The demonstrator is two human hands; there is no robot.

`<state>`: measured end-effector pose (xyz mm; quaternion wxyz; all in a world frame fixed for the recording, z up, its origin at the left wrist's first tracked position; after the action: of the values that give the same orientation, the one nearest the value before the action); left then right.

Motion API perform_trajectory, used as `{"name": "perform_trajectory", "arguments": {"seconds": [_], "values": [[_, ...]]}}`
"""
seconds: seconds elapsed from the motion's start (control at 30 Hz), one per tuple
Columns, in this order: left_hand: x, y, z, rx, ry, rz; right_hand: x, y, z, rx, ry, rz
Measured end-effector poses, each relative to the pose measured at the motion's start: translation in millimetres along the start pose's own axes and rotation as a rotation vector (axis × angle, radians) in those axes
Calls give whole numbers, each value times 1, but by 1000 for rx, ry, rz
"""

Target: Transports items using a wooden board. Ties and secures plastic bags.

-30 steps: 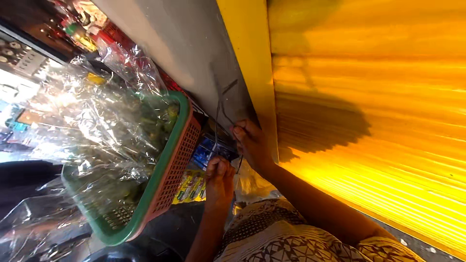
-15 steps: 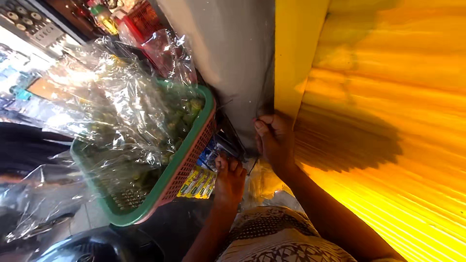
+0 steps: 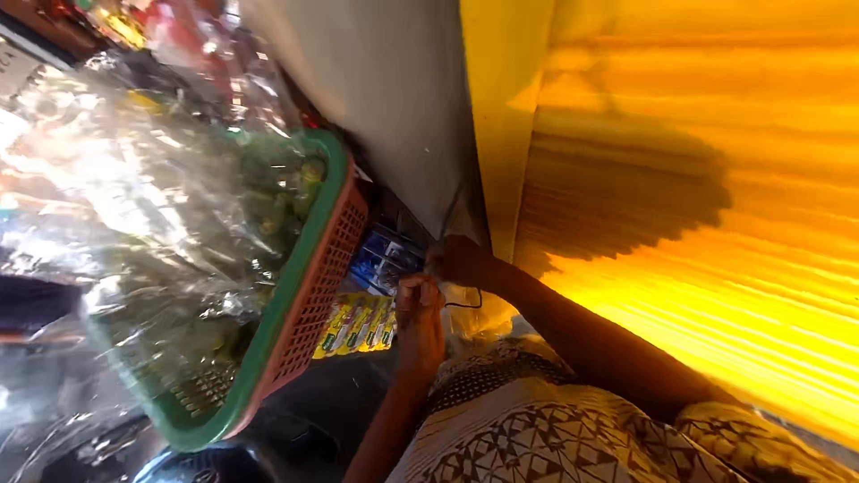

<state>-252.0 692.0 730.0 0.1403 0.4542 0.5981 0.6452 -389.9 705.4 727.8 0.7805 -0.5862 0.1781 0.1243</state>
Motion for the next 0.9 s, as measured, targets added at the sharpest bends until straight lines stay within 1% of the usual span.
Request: {"name": "perform_trajectory", "arguments": {"seconds": [0.03,0.07,0.1,0.13,0.17,0.23,0.3,0.37,0.43,0.5,0.6,0.67,0.73,0.8,0.9], "values": [[-3,-2,2,-31,10,-43,13,8,-11,-21,-64,25],[-6,-5,5,-66,30,-83,27,15,-25,-66,-70,31],[-9,-8,8,-102,56,-122,39,21,-41,-117,-32,-8],[-12,-10,9,-134,80,-160,47,22,-56,-172,41,-104],[-15,-10,11,-159,95,-192,51,16,-66,-203,91,-250],[-20,-2,12,-162,106,-217,53,-7,-78,-204,138,-679],[-22,12,10,-127,177,-247,54,-29,-86,-195,100,-1083],[-24,23,13,-77,262,-293,55,-48,-87,-215,17,-1311],[-27,34,20,-21,282,-341,55,-61,-86,-269,-57,-1410],[-27,51,24,34,301,-365,57,-62,-92,-329,-122,-1482],[-24,77,26,57,340,-315,59,-60,-100,-425,-214,-1553],[-21,85,26,37,357,-266,56,-62,-101,-450,-216,-1578],[-19,91,23,35,331,-244,51,-64,-102,-462,-219,-1560],[-16,97,19,56,336,-254,49,-62,-108,-437,-245,-1537],[-14,111,14,95,387,-292,52,-59,-112,-435,-286,-1556]]}}
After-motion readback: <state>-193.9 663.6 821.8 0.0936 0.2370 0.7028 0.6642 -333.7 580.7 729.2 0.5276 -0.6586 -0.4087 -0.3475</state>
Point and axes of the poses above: each hand's wrist, its own z-axis away from the middle knuckle, its own x-axis out of the palm, y = z × x, the point moved 5 cm from there along -z, towards the middle knuckle, and after that the axes turned 7 degrees about -y, right-handed, at the moved point
